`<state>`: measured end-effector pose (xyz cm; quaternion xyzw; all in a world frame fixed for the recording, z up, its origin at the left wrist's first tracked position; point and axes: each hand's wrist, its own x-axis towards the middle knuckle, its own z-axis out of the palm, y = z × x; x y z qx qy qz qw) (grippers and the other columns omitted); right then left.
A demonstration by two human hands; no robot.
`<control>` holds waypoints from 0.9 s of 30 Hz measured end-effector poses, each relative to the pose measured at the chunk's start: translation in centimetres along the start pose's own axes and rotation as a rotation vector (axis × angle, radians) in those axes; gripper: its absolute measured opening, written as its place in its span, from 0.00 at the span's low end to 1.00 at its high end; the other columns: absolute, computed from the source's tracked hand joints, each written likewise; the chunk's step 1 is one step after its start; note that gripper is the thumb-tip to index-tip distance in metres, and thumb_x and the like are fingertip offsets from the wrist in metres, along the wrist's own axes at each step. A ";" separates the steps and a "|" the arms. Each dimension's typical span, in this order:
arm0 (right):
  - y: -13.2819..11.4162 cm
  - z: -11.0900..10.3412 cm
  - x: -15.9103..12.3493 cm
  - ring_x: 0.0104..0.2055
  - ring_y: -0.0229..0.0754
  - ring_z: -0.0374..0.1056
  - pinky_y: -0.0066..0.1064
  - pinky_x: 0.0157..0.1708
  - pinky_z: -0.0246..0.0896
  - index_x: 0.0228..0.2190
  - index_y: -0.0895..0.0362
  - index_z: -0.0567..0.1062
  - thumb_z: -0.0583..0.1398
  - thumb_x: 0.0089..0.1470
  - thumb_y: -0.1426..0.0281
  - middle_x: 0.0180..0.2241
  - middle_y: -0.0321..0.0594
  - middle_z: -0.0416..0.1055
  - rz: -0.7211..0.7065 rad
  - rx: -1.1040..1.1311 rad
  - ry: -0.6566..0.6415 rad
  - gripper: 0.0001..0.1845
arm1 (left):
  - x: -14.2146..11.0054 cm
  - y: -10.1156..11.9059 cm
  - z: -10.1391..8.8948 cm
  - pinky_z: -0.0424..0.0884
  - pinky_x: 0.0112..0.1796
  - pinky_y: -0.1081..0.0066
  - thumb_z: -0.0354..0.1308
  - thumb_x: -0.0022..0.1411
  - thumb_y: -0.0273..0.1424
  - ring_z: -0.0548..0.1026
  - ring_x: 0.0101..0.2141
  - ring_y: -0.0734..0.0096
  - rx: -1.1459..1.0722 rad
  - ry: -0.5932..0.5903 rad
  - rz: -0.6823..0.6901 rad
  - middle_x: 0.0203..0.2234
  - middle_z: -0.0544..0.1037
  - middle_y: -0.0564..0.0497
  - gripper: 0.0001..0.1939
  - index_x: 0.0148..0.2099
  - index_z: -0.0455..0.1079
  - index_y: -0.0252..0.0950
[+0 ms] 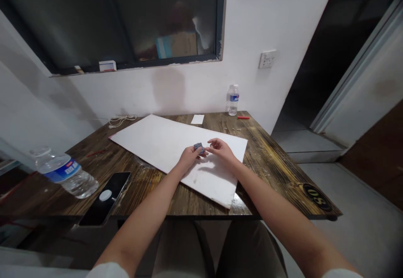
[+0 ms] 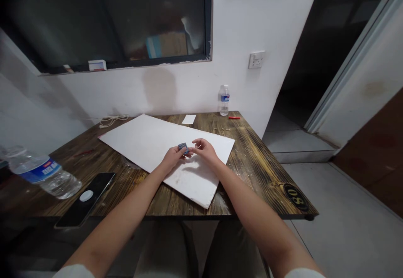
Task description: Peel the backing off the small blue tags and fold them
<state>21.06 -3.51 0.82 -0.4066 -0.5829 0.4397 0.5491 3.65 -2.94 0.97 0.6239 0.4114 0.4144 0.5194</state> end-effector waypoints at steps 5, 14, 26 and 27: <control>0.5 0.2 -0.2 0.26 0.35 0.61 0.27 0.27 0.56 0.33 0.56 0.73 0.67 0.38 0.58 0.26 0.32 0.66 -0.033 -0.169 -0.052 0.21 | -0.2 -0.6 0.1 0.68 0.29 0.70 0.62 0.53 0.44 0.75 0.27 0.69 0.142 -0.028 -0.038 0.27 0.79 0.43 0.20 0.35 0.74 0.29; 0.8 0.1 -0.4 0.24 0.36 0.63 0.27 0.26 0.56 0.22 0.57 0.74 0.64 0.39 0.65 0.20 0.34 0.70 0.001 -0.263 0.009 0.08 | -0.4 -0.3 -0.1 0.68 0.35 0.70 0.59 0.55 0.38 0.75 0.33 0.66 0.403 -0.128 0.116 0.30 0.80 0.49 0.13 0.36 0.77 0.33; 0.7 0.0 0.0 0.27 0.39 0.68 0.30 0.29 0.61 0.24 0.57 0.77 0.67 0.35 0.60 0.25 0.39 0.75 0.041 -0.111 0.071 0.14 | 0.0 -0.3 -0.3 0.57 0.20 0.75 0.59 0.56 0.39 0.67 0.19 0.77 0.297 -0.046 -0.028 0.26 0.80 0.45 0.16 0.36 0.76 0.30; 0.6 0.0 0.0 0.27 0.39 0.68 0.31 0.29 0.62 0.24 0.57 0.77 0.68 0.34 0.60 0.25 0.39 0.75 0.045 -0.094 0.083 0.15 | 0.0 -0.3 -0.3 0.56 0.20 0.75 0.59 0.56 0.39 0.67 0.19 0.78 0.290 -0.034 -0.032 0.26 0.80 0.45 0.16 0.36 0.76 0.30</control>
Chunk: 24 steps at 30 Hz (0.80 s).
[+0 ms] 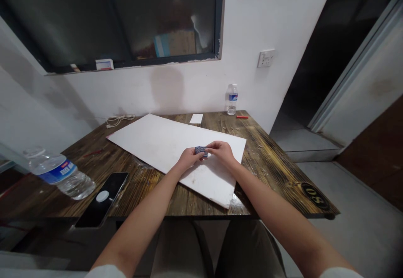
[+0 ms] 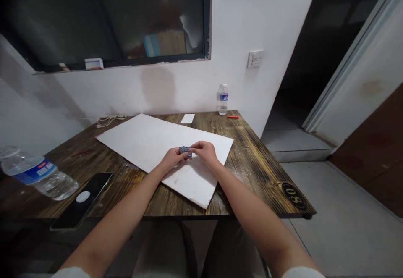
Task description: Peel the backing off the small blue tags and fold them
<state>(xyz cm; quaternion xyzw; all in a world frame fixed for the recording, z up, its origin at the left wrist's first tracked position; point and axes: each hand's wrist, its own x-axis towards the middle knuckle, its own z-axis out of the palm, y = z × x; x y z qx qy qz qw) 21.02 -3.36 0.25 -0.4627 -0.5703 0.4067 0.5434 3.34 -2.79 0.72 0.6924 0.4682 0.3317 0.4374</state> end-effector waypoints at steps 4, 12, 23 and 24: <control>-0.4 -0.4 0.1 0.25 0.38 0.67 0.31 0.28 0.62 0.23 0.57 0.76 0.68 0.34 0.59 0.23 0.39 0.74 0.001 0.025 0.008 0.16 | 0.0 0.0 0.1 0.58 0.20 0.76 0.61 0.53 0.41 0.69 0.20 0.77 -0.067 0.030 -0.026 0.26 0.80 0.45 0.17 0.36 0.76 0.30; 0.7 -3.1 1.6 0.30 0.41 0.69 0.33 0.32 0.62 0.27 0.57 0.78 0.66 0.41 0.62 0.28 0.41 0.76 0.033 -0.153 0.094 0.12 | 0.2 0.1 0.2 0.61 0.20 0.75 0.65 0.49 0.41 0.70 0.19 0.77 -0.224 0.121 -0.095 0.27 0.80 0.44 0.17 0.33 0.73 0.30; -0.3 -3.1 0.9 0.40 0.45 0.65 0.36 0.40 0.59 0.34 0.54 0.78 0.64 0.50 0.61 0.36 0.42 0.73 -0.296 -0.516 0.106 0.11 | -0.3 0.8 0.2 0.61 0.21 0.76 0.66 0.49 0.41 0.70 0.19 0.77 -0.178 0.095 -0.128 0.23 0.78 0.46 0.17 0.32 0.74 0.29; -0.5 -2.8 0.8 0.38 0.44 0.65 0.34 0.37 0.59 0.33 0.54 0.78 0.64 0.50 0.60 0.35 0.41 0.73 -0.326 -0.466 0.044 0.11 | -0.4 0.9 0.1 0.61 0.21 0.76 0.65 0.50 0.40 0.70 0.19 0.76 -0.153 0.084 -0.115 0.23 0.78 0.46 0.17 0.32 0.75 0.29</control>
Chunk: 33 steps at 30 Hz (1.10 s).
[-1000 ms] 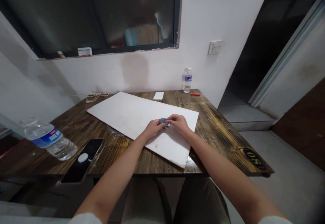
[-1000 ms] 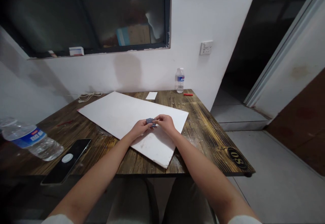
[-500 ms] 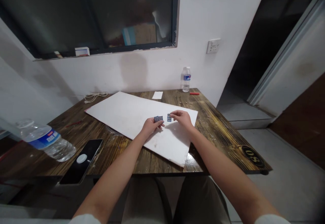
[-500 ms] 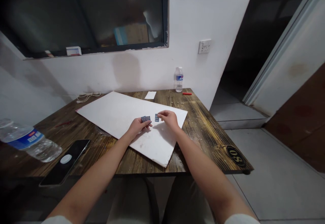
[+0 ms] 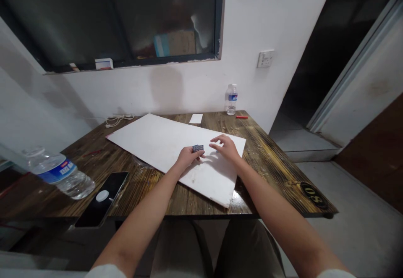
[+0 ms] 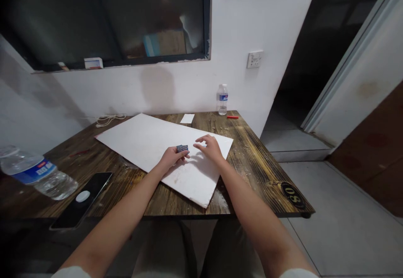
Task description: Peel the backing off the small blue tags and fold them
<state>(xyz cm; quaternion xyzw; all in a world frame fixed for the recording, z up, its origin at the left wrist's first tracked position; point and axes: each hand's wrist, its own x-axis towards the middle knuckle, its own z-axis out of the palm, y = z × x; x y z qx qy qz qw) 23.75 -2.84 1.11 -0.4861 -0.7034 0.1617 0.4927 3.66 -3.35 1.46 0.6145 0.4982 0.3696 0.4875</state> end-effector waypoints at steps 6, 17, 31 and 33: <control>-1.1 1.1 -0.5 0.35 0.41 0.65 0.31 0.33 0.59 0.27 0.54 0.77 0.62 0.51 0.57 0.31 0.40 0.74 -0.134 0.092 -0.154 0.13 | -0.2 -0.3 0.0 0.59 0.22 0.75 0.62 0.52 0.46 0.66 0.19 0.77 0.107 -0.094 0.079 0.19 0.74 0.50 0.20 0.29 0.75 0.30; 1.2 -0.4 0.6 0.28 0.40 0.65 0.29 0.30 0.55 0.25 0.56 0.75 0.59 0.52 0.61 0.26 0.37 0.74 0.251 0.029 0.029 0.12 | 0.8 -0.9 -0.2 0.50 0.17 0.77 0.63 0.49 0.44 0.57 0.16 0.84 0.000 -0.032 0.048 0.19 0.72 0.52 0.19 0.33 0.74 0.30; 1.4 -0.5 0.0 0.44 0.50 0.61 0.40 0.42 0.54 0.36 0.53 0.76 0.60 0.55 0.63 0.39 0.46 0.69 0.013 -0.380 0.094 0.09 | 0.5 -0.8 -0.1 0.50 0.17 0.77 0.64 0.49 0.43 0.57 0.15 0.84 -0.012 -0.022 0.029 0.18 0.71 0.53 0.18 0.31 0.74 0.31; 0.5 -0.1 0.0 0.41 0.46 0.63 0.37 0.42 0.56 0.34 0.54 0.75 0.61 0.55 0.62 0.35 0.42 0.69 -0.110 -0.206 0.033 0.09 | 0.7 -1.1 0.0 0.50 0.18 0.76 0.63 0.49 0.44 0.58 0.15 0.83 0.017 -0.034 0.039 0.18 0.71 0.53 0.19 0.31 0.74 0.31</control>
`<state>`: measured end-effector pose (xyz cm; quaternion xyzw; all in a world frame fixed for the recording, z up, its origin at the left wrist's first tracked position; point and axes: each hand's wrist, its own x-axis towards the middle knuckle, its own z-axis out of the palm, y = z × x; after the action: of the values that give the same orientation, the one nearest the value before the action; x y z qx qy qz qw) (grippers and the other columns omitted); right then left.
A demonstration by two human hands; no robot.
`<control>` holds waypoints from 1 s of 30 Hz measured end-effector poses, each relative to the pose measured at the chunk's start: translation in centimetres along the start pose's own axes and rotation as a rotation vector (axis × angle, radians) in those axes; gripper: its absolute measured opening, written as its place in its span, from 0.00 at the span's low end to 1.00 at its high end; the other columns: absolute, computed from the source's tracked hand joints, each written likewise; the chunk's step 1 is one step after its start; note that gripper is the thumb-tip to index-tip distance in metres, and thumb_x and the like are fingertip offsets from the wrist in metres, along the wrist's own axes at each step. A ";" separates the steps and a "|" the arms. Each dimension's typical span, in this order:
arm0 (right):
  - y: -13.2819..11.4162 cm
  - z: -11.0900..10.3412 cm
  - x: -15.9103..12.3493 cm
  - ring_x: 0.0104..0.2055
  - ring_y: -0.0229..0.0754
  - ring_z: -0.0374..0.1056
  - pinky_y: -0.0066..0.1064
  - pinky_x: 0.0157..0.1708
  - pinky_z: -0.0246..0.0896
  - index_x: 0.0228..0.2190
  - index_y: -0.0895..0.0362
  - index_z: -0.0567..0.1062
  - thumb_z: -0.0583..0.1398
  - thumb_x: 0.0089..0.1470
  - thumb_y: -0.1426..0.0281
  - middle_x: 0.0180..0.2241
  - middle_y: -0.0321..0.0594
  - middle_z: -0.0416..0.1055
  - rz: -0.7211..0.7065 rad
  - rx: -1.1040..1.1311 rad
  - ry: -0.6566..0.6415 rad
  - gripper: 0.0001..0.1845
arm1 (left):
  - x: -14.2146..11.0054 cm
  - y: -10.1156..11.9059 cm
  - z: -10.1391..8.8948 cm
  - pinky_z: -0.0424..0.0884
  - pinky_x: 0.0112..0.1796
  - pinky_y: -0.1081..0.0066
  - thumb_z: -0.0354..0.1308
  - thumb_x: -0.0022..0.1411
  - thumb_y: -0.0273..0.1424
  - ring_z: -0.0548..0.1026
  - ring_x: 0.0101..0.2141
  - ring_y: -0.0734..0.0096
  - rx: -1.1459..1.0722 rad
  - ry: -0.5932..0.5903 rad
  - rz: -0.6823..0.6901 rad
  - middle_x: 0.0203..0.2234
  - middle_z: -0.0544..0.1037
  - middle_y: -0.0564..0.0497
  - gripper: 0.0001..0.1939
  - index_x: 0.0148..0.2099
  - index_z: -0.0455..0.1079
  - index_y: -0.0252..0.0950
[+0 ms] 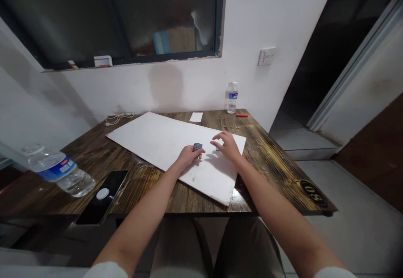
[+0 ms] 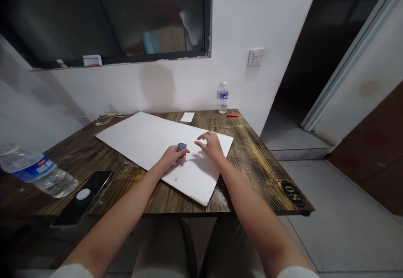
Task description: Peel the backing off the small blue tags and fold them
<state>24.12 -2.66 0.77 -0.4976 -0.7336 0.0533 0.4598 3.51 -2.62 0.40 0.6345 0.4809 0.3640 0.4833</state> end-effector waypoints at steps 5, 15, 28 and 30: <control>-2.5 1.1 -0.7 0.38 0.44 0.61 0.34 0.39 0.57 0.32 0.54 0.73 0.62 0.55 0.62 0.33 0.40 0.68 -0.180 0.133 -0.105 0.08 | -0.3 -0.1 0.2 0.53 0.20 0.75 0.61 0.50 0.44 0.60 0.17 0.80 0.108 -0.033 0.032 0.16 0.68 0.54 0.18 0.25 0.70 0.31; -2.9 1.3 -0.8 0.34 0.43 0.62 0.32 0.36 0.53 0.24 0.54 0.72 0.62 0.53 0.70 0.28 0.38 0.72 -0.006 0.022 -0.148 0.07 | -0.7 -0.1 0.5 0.64 0.28 0.72 0.58 0.55 0.41 0.68 0.22 0.74 0.081 -0.194 0.047 0.20 0.72 0.52 0.16 0.35 0.74 0.31; -1.4 0.2 0.0 0.31 0.41 0.65 0.30 0.33 0.54 0.24 0.55 0.74 0.62 0.52 0.65 0.26 0.37 0.73 0.204 0.144 0.022 0.09 | -0.7 0.1 0.5 0.64 0.25 0.74 0.60 0.54 0.43 0.64 0.18 0.79 -0.038 -0.229 0.023 0.16 0.69 0.55 0.18 0.35 0.73 0.31; -0.5 -0.1 0.4 0.30 0.40 0.65 0.30 0.32 0.54 0.24 0.55 0.75 0.61 0.52 0.64 0.26 0.37 0.74 0.282 0.188 0.049 0.09 | -0.7 0.3 0.5 0.64 0.25 0.74 0.61 0.54 0.44 0.61 0.16 0.81 -0.065 -0.192 0.015 0.15 0.68 0.56 0.19 0.34 0.73 0.31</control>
<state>23.80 -2.67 1.37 -0.5515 -0.6369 0.1736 0.5100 3.89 -3.47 0.52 0.6541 0.4155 0.3205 0.5448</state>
